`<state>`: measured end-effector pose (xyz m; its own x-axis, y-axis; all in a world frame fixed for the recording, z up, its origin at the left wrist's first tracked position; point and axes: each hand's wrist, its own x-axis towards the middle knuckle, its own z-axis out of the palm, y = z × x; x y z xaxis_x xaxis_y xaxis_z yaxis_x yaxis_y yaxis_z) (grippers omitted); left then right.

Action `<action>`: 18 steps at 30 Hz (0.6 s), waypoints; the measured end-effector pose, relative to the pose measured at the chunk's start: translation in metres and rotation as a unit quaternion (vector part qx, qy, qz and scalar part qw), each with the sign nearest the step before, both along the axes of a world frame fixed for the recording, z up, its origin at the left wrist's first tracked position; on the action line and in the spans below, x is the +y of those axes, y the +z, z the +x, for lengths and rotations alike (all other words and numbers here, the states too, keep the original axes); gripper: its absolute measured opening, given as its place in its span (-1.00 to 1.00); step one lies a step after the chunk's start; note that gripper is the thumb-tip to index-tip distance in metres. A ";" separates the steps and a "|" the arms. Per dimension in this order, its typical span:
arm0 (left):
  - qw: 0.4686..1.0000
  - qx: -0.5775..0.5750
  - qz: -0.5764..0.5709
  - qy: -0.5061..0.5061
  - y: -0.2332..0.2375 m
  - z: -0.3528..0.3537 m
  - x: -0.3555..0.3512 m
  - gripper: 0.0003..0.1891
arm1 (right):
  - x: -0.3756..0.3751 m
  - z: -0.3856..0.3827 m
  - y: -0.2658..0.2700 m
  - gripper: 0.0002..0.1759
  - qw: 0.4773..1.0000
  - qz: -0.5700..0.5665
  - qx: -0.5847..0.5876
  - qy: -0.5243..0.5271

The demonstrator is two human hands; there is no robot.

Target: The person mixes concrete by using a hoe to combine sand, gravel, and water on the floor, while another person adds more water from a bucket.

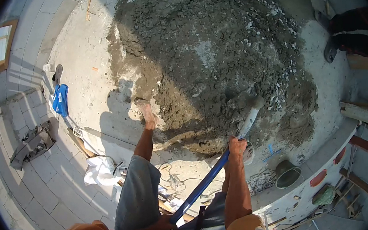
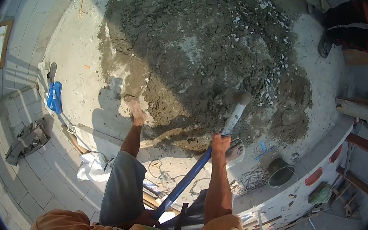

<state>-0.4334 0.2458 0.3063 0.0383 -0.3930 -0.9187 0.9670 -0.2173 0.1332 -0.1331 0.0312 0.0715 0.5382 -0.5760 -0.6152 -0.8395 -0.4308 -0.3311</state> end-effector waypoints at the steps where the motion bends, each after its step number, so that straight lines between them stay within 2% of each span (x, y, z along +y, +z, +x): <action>1: 1.000 0.002 0.000 0.011 -0.003 0.005 0.000 -0.69 | 0.004 0.016 0.016 -0.73 0.999 0.039 -0.028 -0.007; 3: 0.999 -0.033 -0.007 -0.004 -0.010 0.010 0.008 -0.68 | 0.008 0.053 0.050 -0.81 0.989 0.128 -0.062 -0.034; 4: 0.984 -0.174 -0.012 -0.021 -0.024 0.003 0.013 -0.64 | 0.014 0.079 0.066 -0.83 0.980 0.178 -0.073 -0.050; 5: 0.992 -0.106 0.057 -0.023 -0.021 0.047 0.018 -0.59 | 0.034 0.111 0.096 -0.84 0.978 0.160 -0.105 -0.079; 6: 0.982 -0.160 0.085 -0.058 -0.031 0.072 0.027 -0.59 | 0.057 0.146 0.123 -0.85 0.974 0.144 -0.141 -0.108; 7: 0.972 -0.183 0.100 -0.111 -0.042 0.104 0.041 -0.62 | 0.070 0.177 0.135 -0.86 0.970 0.163 -0.164 -0.082; 8: 0.956 -0.253 0.120 -0.083 -0.052 0.132 0.059 -0.60 | 0.083 0.208 0.141 -0.86 0.963 0.188 -0.183 -0.056; 10: 0.935 -0.315 0.161 -0.036 -0.072 0.185 0.099 -0.65 | 0.129 0.262 0.149 -0.81 0.951 0.203 -0.226 -0.056; 11: 0.915 -0.356 0.188 -0.037 -0.087 0.200 0.120 -0.65 | 0.152 0.281 0.144 -0.82 0.950 0.206 -0.232 -0.034; 13: 0.928 -0.307 0.209 -0.038 -0.094 0.216 0.157 -0.64 | 0.199 0.300 0.111 -0.85 0.955 0.214 -0.208 -0.006; 14: 0.930 -0.294 0.220 -0.033 -0.096 0.207 0.175 -0.63 | 0.224 0.292 0.086 -0.86 0.960 0.216 -0.177 0.000; 16: 0.963 -0.182 0.200 -0.011 -0.084 0.165 0.212 -0.58 | 0.280 0.244 0.013 -0.79 0.974 0.201 -0.105 -0.014; 17: 0.959 -0.200 0.200 0.001 -0.077 0.144 0.234 -0.57 | 0.305 0.224 -0.014 -0.64 0.982 0.174 -0.077 -0.017; 18: 0.957 -0.212 0.197 0.012 -0.064 0.116 0.258 -0.56 | 0.311 0.202 -0.026 -0.62 0.976 0.206 -0.074 -0.004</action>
